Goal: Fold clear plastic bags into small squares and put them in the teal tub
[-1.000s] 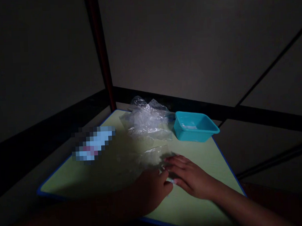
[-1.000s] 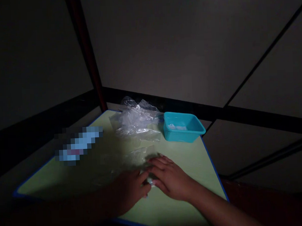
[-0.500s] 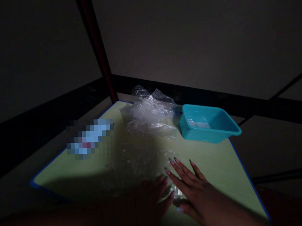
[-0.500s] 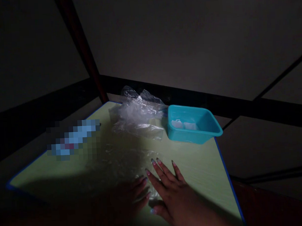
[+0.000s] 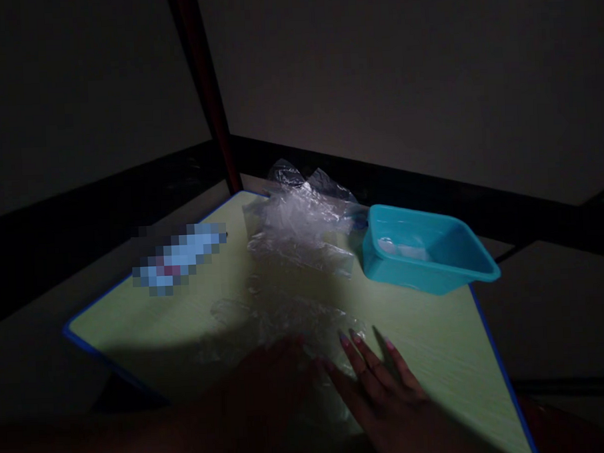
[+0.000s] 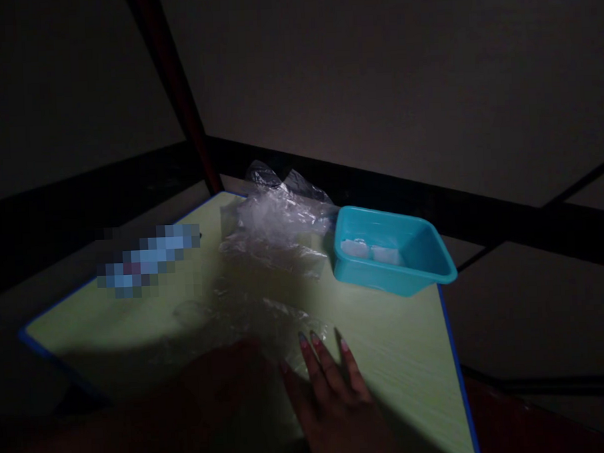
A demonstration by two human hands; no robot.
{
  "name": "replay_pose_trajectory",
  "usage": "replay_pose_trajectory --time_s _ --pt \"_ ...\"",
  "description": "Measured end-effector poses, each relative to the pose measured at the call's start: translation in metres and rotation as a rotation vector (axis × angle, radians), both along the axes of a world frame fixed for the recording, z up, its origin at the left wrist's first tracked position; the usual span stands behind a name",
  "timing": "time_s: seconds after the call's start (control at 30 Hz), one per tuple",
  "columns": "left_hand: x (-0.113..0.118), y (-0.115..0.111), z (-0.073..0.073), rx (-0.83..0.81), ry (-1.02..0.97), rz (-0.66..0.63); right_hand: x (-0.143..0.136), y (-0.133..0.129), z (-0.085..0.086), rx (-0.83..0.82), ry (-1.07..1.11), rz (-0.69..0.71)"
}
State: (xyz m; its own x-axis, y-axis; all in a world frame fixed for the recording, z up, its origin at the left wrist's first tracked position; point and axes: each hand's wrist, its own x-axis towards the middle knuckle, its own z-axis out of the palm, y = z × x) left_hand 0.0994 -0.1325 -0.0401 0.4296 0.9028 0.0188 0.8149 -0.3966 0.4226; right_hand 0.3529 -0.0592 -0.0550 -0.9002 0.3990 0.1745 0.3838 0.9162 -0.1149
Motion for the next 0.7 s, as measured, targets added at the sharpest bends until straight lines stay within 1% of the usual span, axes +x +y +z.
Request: replay_pose_trajectory --time_s 0.1,0.17,0.2,0.27,0.33,0.43,0.53,0.6,0.7 --pt "-0.01 -0.007 0.021 0.034 -0.008 0.018 0.003 -0.002 -0.006 0.038 0.027 0.003" --pt "-0.011 -0.006 0.038 0.018 -0.005 -0.039 0.003 -0.004 -0.008 0.042 0.029 -0.007" --pt "-0.009 -0.004 0.045 -0.02 0.021 -0.038 0.003 -0.005 -0.008 0.039 0.03 -0.015" --pt "-0.004 0.0 0.055 -0.017 0.043 0.021 0.002 -0.007 -0.005 0.038 0.043 -0.026" --pt "0.002 0.003 0.061 -0.042 0.045 0.032 -0.001 -0.01 0.0 0.072 0.062 -0.009" --pt "0.006 0.003 0.061 -0.083 0.03 0.026 -0.009 -0.014 0.005 0.174 0.088 0.056" --pt "0.005 0.003 0.056 -0.12 0.074 0.019 -0.016 -0.015 0.005 0.228 0.117 0.166" --pt "0.004 0.006 0.051 -0.129 0.114 0.028 -0.019 -0.013 0.004 0.214 0.099 0.224" --pt "0.004 0.016 0.043 -0.128 0.167 0.023 -0.02 -0.011 0.007 0.147 0.024 0.232"
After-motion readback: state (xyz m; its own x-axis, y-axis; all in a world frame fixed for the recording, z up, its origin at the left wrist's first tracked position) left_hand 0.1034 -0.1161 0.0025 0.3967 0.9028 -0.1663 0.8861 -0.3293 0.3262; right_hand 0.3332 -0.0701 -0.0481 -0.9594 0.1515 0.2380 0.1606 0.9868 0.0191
